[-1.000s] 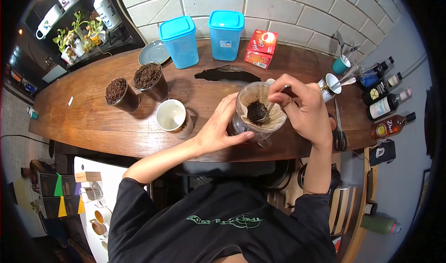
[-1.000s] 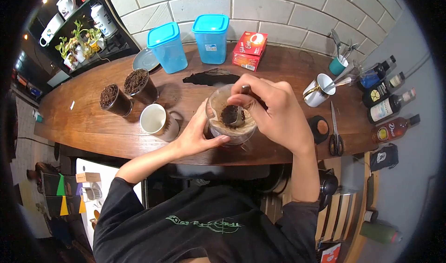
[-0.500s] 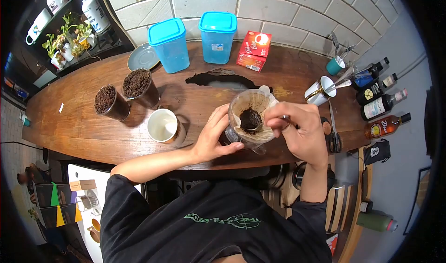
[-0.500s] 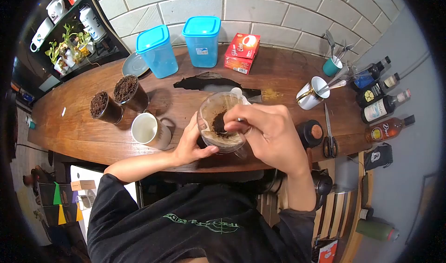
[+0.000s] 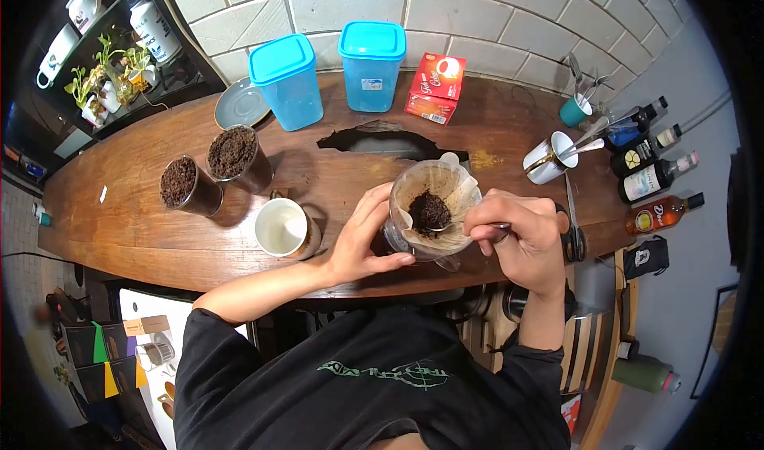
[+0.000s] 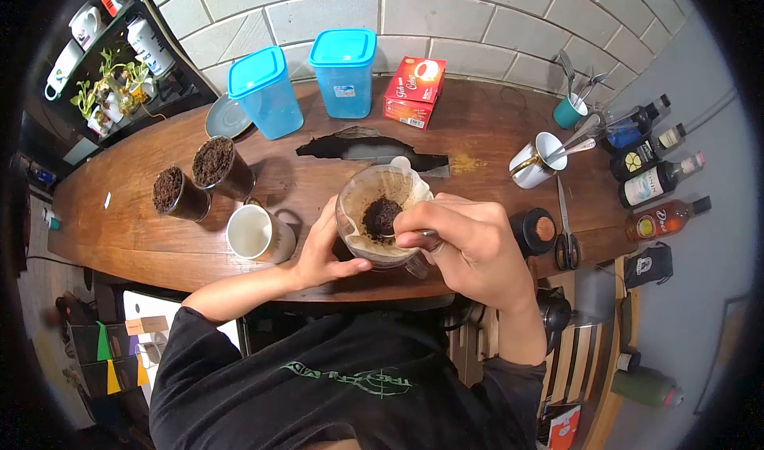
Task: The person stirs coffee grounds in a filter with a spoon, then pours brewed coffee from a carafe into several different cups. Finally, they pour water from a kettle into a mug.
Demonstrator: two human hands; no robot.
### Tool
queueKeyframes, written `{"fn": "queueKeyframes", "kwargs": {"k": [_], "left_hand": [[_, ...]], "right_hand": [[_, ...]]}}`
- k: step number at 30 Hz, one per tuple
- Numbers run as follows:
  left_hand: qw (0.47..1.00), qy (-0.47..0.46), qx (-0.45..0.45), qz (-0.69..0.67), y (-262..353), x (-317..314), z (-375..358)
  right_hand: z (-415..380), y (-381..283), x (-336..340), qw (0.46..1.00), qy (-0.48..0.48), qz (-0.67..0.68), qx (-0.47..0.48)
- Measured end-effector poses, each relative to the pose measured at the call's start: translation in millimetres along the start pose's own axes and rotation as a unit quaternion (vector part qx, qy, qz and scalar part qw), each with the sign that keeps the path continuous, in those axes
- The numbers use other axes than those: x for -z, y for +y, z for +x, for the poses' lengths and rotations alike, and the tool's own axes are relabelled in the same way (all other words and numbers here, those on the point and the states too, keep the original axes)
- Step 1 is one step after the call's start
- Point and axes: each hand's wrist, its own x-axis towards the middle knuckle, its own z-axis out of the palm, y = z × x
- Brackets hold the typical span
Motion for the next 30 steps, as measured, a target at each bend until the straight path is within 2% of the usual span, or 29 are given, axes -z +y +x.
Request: {"fn": "queueKeyframes", "kwargs": {"k": [4,8,10,14,22,27,30], "left_hand": [[1.0,0.013,0.005,-0.017,6.5,2.2,3.2],[0.999,0.001,-0.03,0.04,-0.3,5.7,4.1],[0.998,-0.004,-0.039,0.044,-0.6,5.3,3.3],[0.998,0.005,-0.035,0.042,4.8,3.3,1.8],[0.999,-0.004,-0.03,0.026,9.5,4.0,2.1],[0.999,-0.002,-0.029,0.029,8.1,3.3,1.4],[0.999,-0.004,-0.02,0.037,8.6,4.5,1.9]], "right_hand": [[5.4,-6.0,3.6,1.0,-0.004,-0.011,-0.001],[12.6,-13.2,6.6,0.999,0.024,-0.016,-0.02],[18.3,-19.8,9.3,0.997,-0.019,-0.067,-0.037],[24.8,-17.8,3.4,0.998,-0.03,-0.054,-0.031],[9.6,-15.4,-13.4,0.987,0.035,-0.071,-0.14],[-1.7,-16.2,-29.0,0.982,0.122,-0.067,-0.126],[-6.9,-17.9,-27.9,0.981,0.108,-0.078,-0.14]]}}
